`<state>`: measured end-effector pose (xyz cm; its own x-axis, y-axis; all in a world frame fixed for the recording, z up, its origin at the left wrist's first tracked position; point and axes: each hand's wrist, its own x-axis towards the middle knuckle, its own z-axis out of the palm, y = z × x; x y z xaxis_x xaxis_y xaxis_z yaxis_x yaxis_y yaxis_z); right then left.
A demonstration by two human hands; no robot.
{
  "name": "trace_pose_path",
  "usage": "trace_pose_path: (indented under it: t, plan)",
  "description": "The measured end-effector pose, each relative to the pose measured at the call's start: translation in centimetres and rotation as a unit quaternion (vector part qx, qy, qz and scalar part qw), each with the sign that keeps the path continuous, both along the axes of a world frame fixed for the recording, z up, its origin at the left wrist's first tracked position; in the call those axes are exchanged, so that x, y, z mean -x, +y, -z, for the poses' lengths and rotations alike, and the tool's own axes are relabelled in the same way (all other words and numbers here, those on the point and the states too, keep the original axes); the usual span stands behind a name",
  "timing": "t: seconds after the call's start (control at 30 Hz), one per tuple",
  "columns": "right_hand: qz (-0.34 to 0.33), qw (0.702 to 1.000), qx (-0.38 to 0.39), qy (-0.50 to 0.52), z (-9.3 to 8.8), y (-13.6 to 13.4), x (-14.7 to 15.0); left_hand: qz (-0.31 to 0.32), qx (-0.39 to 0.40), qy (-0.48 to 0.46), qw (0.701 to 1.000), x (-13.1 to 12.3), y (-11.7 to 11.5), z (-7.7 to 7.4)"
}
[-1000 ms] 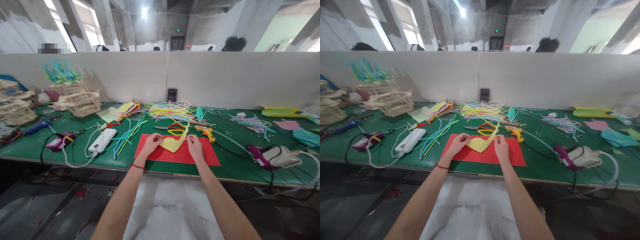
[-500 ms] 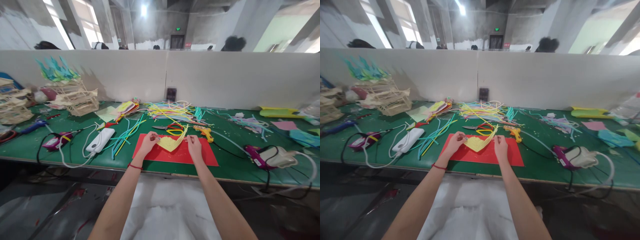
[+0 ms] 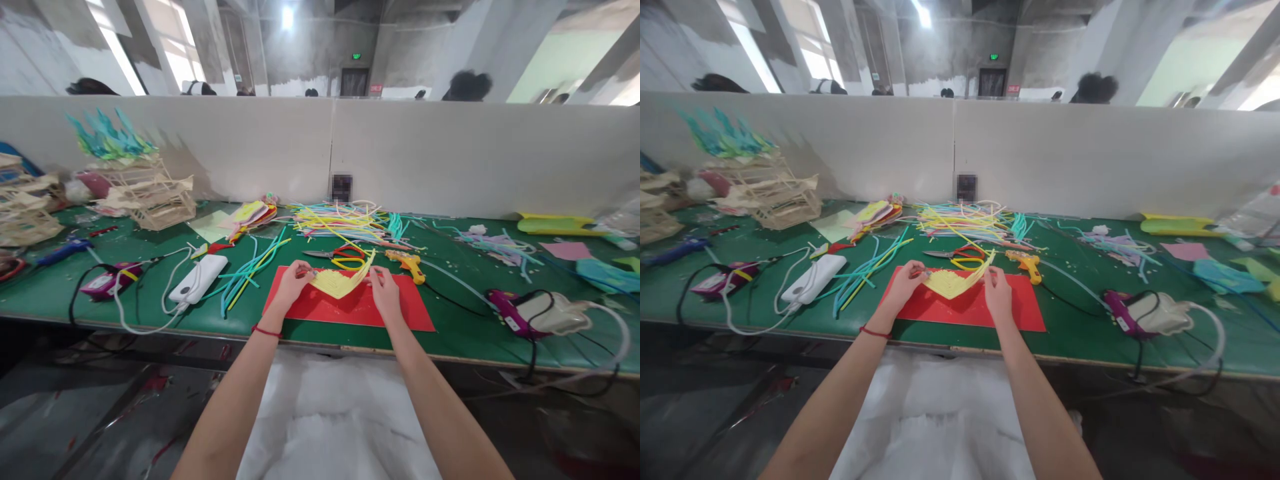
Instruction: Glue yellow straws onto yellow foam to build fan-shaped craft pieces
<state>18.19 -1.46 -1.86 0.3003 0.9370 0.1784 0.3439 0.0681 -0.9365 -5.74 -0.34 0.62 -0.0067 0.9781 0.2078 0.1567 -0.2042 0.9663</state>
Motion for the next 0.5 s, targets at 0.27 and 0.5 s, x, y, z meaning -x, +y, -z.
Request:
trace_pose_path:
  t: [0.27, 0.5]
  plan:
    - [-0.066, 0.980, -0.044, 0.183, -0.9, -0.1, 0.1, 0.074, -0.006, 0.047, 0.996, -0.2, -0.1, 0.4]
    - [-0.090, 0.954, -0.040, 0.282, -1.2, -0.2, 0.4, 0.079, 0.009, 0.087, 0.993, -0.3, 0.0, 0.5]
